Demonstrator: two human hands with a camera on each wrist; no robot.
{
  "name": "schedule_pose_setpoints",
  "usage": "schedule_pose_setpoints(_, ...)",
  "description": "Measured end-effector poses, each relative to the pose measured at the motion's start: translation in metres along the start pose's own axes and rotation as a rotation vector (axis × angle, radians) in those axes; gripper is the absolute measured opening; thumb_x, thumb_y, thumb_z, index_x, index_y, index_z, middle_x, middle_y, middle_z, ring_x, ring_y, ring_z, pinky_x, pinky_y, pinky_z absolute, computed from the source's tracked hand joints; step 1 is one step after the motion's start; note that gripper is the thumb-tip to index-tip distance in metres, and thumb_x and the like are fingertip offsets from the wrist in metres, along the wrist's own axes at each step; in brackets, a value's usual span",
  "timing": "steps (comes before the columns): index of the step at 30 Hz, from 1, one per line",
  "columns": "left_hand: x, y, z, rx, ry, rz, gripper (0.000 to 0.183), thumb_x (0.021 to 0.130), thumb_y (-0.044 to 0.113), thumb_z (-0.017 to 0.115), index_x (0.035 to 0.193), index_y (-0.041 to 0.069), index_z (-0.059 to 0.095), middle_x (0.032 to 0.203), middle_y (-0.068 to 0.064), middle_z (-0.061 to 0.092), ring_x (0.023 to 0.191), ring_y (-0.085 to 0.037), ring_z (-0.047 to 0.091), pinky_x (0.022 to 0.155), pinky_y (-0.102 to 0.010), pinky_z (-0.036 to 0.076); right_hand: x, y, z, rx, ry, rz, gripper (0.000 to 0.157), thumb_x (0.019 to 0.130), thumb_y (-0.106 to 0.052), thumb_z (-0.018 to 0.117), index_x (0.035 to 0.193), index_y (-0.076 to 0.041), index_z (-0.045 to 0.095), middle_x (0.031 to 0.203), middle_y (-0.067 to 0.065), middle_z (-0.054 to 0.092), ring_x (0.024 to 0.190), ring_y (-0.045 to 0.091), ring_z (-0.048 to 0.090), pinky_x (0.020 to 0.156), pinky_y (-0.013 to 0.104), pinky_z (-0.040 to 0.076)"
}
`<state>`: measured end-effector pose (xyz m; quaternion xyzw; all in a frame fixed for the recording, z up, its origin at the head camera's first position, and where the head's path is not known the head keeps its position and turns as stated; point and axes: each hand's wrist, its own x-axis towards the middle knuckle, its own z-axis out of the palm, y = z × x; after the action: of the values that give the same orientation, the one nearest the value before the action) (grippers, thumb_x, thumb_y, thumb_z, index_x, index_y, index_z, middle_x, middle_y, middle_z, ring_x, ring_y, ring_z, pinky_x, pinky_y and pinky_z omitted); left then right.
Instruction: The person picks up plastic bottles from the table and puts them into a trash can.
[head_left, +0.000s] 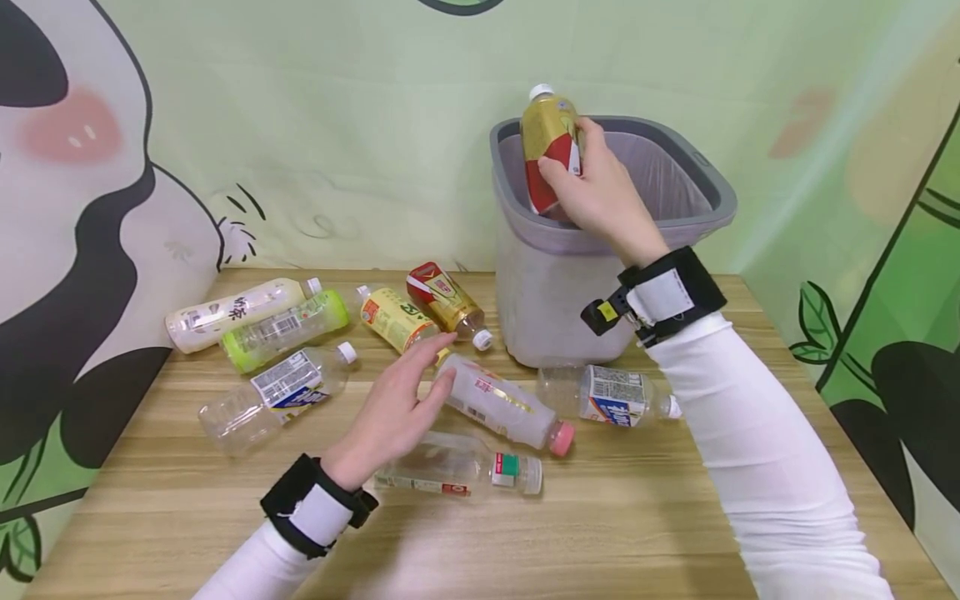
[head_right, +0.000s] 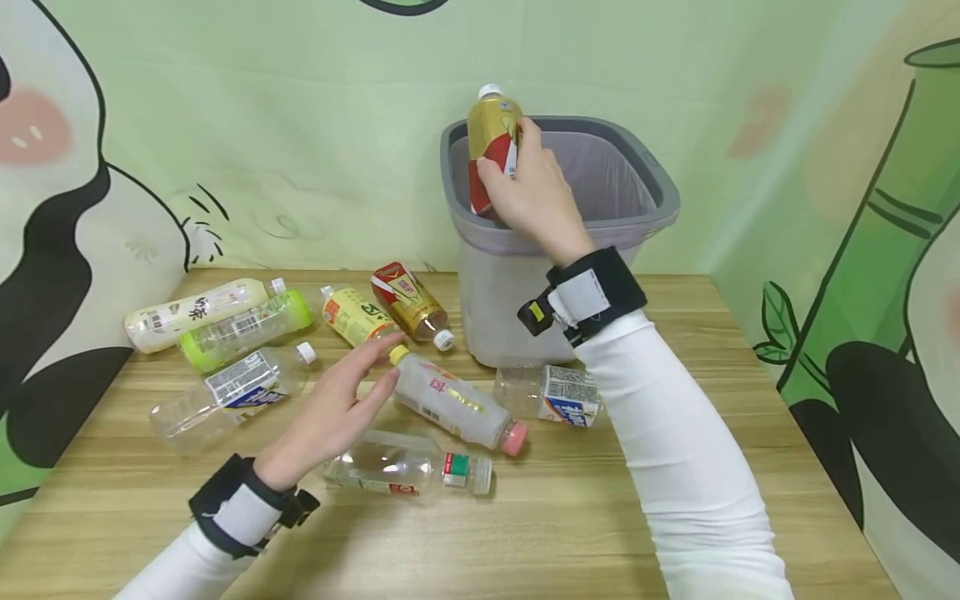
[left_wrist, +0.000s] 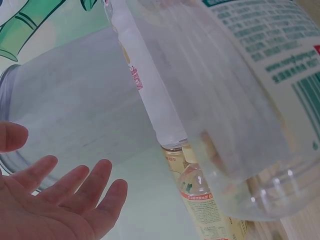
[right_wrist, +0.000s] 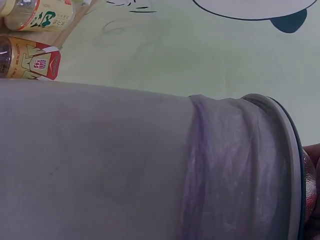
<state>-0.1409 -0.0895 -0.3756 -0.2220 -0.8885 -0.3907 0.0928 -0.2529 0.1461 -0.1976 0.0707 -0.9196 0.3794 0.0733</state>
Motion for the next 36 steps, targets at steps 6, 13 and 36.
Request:
schedule_pose_setpoints(6, -0.001, 0.001, 0.000, 0.009, -0.001, -0.006, 0.047, 0.099, 0.029, 0.046, 0.143, 0.013, 0.041, 0.145, -0.006, 0.042, 0.121, -0.025, 0.049, 0.103, -0.047, 0.039, -0.001, 0.002, 0.003, -0.072, 0.011, -0.018, 0.070, 0.095, -0.049, 0.036, 0.152, -0.015, 0.016, 0.151, 0.011, 0.029, 0.136, 0.020, 0.030, 0.109, 0.040, 0.029)
schedule_pose_setpoints(13, -0.001, 0.000, 0.000, 0.007, 0.003, 0.003, 0.047, 0.099, 0.029, 0.045, 0.142, 0.012, 0.041, 0.145, -0.007, 0.041, 0.122, -0.026, 0.048, 0.103, -0.047, 0.039, -0.003, 0.005, 0.007, -0.068, 0.092, -0.120, 0.047, 0.094, -0.031, 0.040, 0.135, -0.011, 0.049, 0.129, 0.010, 0.055, 0.108, 0.022, 0.057, 0.092, 0.038, 0.045)
schedule_pose_setpoints(36, -0.005, -0.013, -0.003, 0.255, 0.068, 0.210, 0.039, 0.090, 0.016, 0.057, 0.129, 0.008, 0.055, 0.135, -0.013, 0.050, 0.120, -0.029, 0.051, 0.098, -0.046, 0.044, -0.069, 0.012, 0.031, 0.214, 0.584, -0.793, 0.017, 0.080, 0.009, 0.049, 0.083, 0.006, 0.065, 0.080, 0.015, 0.063, 0.074, 0.023, 0.057, 0.069, 0.024, 0.049)
